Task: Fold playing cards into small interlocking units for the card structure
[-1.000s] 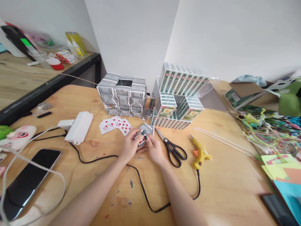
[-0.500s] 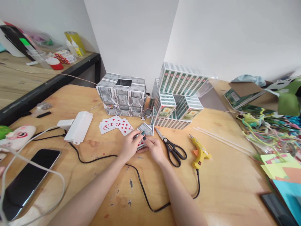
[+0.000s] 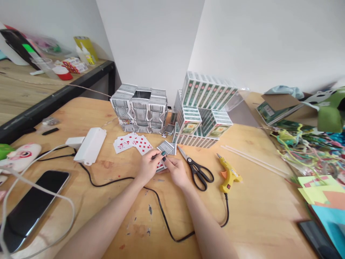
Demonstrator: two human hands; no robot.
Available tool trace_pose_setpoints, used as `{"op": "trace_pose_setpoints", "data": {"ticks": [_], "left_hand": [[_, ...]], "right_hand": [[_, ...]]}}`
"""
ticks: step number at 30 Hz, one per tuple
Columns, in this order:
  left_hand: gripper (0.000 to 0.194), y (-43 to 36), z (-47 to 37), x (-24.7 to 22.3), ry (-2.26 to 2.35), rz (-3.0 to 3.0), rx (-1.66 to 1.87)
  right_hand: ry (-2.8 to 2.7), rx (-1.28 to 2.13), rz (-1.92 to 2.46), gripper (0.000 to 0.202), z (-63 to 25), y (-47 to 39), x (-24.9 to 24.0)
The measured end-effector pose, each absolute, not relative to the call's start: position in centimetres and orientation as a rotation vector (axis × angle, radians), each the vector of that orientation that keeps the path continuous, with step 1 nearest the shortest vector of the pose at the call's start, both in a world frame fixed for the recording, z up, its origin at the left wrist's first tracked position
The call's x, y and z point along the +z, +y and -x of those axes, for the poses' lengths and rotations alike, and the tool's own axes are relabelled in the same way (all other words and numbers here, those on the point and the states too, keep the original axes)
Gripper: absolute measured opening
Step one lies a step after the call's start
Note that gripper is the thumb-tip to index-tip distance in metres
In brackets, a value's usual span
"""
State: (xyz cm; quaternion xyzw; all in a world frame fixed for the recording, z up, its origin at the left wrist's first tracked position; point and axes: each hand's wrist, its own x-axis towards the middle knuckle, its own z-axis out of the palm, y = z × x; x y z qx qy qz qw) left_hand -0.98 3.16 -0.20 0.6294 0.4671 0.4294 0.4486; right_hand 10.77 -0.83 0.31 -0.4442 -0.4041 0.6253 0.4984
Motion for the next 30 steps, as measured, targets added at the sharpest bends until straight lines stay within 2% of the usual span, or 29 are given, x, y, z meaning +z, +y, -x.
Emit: {"op": "trace_pose_setpoints", "data": {"ticks": [8, 13, 16, 24, 30], "left_hand": [[0.021, 3.6, 1.0, -0.1, 1.144, -1.329, 1.048], [0.019, 3.4, 0.8, 0.2, 1.147, -1.448, 1.137], [0.016, 3.2, 0.9, 0.3, 1.088, -1.606, 1.242], [0.014, 3.0, 1.0, 0.0, 1.015, -1.755, 1.303], [0.026, 2.9, 0.9, 0.2, 1.049, -1.537, 1.159]], "right_hand": [[-1.291, 1.181, 1.204, 0.033, -10.9, -0.8, -0.2], [-1.071, 1.390, 1.090, 0.028, -10.7, -0.9, 0.1], [-0.962, 1.395, 1.057, 0.024, -10.9, -0.8, 0.4], [-0.932, 0.918, 1.187, 0.014, -12.0, -0.2, -0.5], [-0.927, 0.840, 1.290, 0.017, -12.4, 0.0, -1.4]]}}
